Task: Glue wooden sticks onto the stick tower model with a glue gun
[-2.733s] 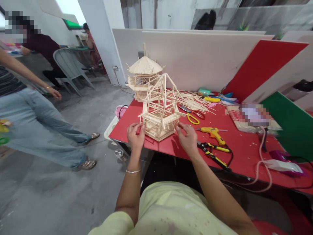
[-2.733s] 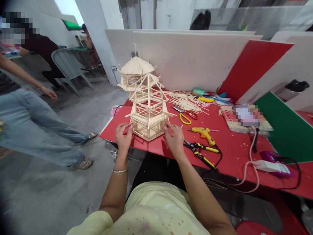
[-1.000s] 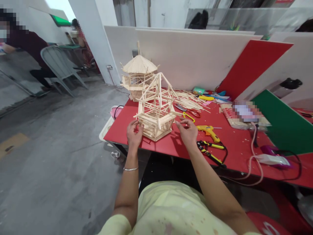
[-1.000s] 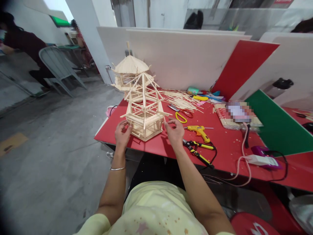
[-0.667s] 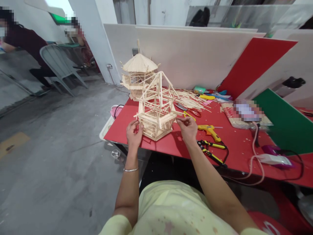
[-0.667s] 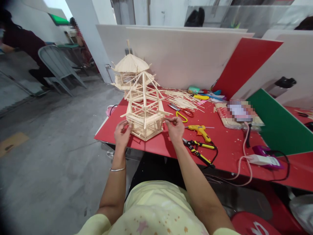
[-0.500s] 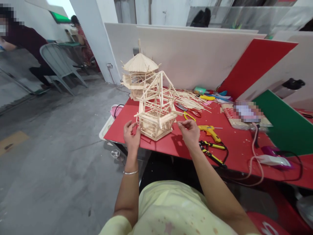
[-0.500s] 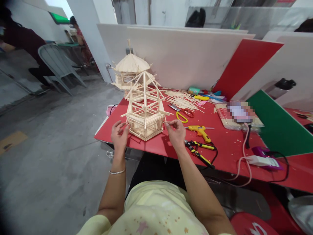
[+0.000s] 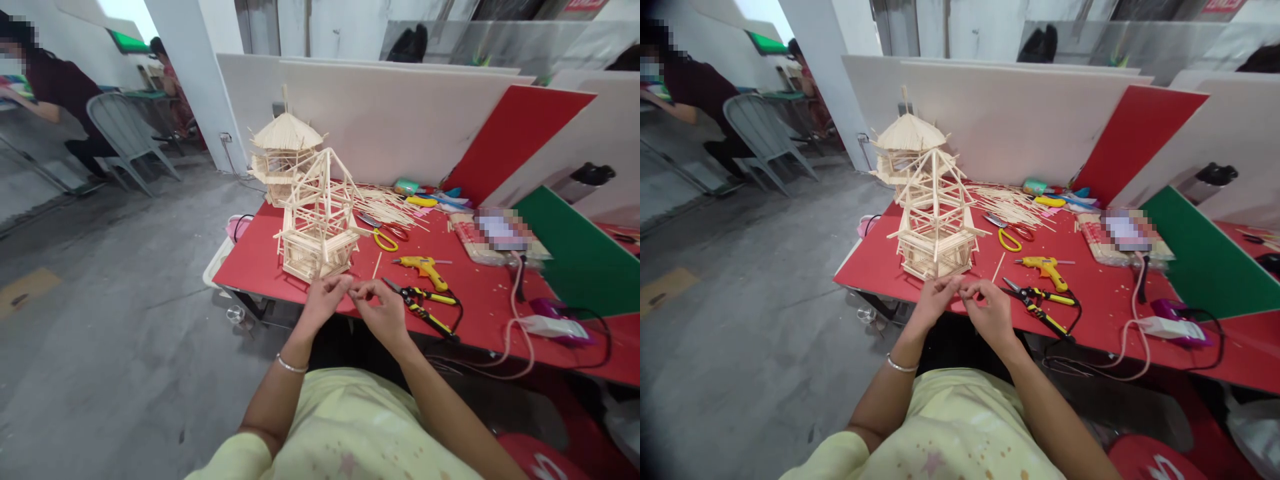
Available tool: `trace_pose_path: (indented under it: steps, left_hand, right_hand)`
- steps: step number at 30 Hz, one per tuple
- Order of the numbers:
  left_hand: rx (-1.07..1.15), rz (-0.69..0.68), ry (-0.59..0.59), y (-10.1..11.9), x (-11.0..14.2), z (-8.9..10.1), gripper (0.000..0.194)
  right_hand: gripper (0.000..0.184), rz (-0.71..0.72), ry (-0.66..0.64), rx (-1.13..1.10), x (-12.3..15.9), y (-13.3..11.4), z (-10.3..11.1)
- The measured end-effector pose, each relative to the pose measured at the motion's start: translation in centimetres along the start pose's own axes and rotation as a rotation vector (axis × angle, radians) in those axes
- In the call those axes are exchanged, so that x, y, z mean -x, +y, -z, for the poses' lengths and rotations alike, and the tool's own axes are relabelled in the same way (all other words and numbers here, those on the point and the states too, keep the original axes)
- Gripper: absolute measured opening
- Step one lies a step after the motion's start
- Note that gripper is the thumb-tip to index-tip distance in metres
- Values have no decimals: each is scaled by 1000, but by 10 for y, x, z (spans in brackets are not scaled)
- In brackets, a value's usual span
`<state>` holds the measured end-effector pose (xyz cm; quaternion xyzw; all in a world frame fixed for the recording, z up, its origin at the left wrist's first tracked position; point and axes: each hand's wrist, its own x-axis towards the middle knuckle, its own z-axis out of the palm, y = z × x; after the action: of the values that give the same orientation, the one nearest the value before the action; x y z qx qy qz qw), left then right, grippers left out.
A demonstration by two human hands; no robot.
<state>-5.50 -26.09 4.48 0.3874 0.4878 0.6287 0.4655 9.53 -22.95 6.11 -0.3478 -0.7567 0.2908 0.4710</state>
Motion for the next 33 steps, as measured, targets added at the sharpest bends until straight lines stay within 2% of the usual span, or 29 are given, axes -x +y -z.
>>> trace_pose_path:
  steps: [2,3,6,9,13,16,18,21,25,27,29,33]
  left_hand:
    - [129,47,-96,-5,-7,-15,40]
    - [170,57,-107,-8,-9,-18,38]
    - [194,21,36,-13,-12,-19,27]
    - [73,-71,159,-16,-11,-13,22]
    - [-80,-132,50,-19,-8,-14,18]
    - [-132,-119,8,-24,-7,-17,17]
    - [-131,-68,1,-28,-7,-16,20]
    - [-20,48,-19,-30,-8,-13,28]
    - [300,162,-119,-20,-12,-15,37]
    - [429,166,-162,-10,-13,-16,38]
    - [464,136,-158,-3,-10,-16,33]
    - [332,82,-82,0,3,-11,26]
  right_hand:
    - [18,16,-18,16,3,1,2]
    - [19,9,-18,16,4,1,4]
    - [16,-74,-35,-15,2,3,12]
    - [20,-233,-30,-97,-10,11,18]
    - [38,-401,61,-226,-46,27,12]
    - [48,-468,-39,-334,-72,31,6]
    - [47,-503,-88,-397,-77,25,5]
    - [33,-426,-141,-345,-61,9,9]
    - [18,-251,-292,-116,-16,-7,17]
    - [18,-277,-320,-68,-1,-4,22]
    - [20,-338,-296,-76,6,6,29]
    - [30,-411,-188,-91,4,22,42]
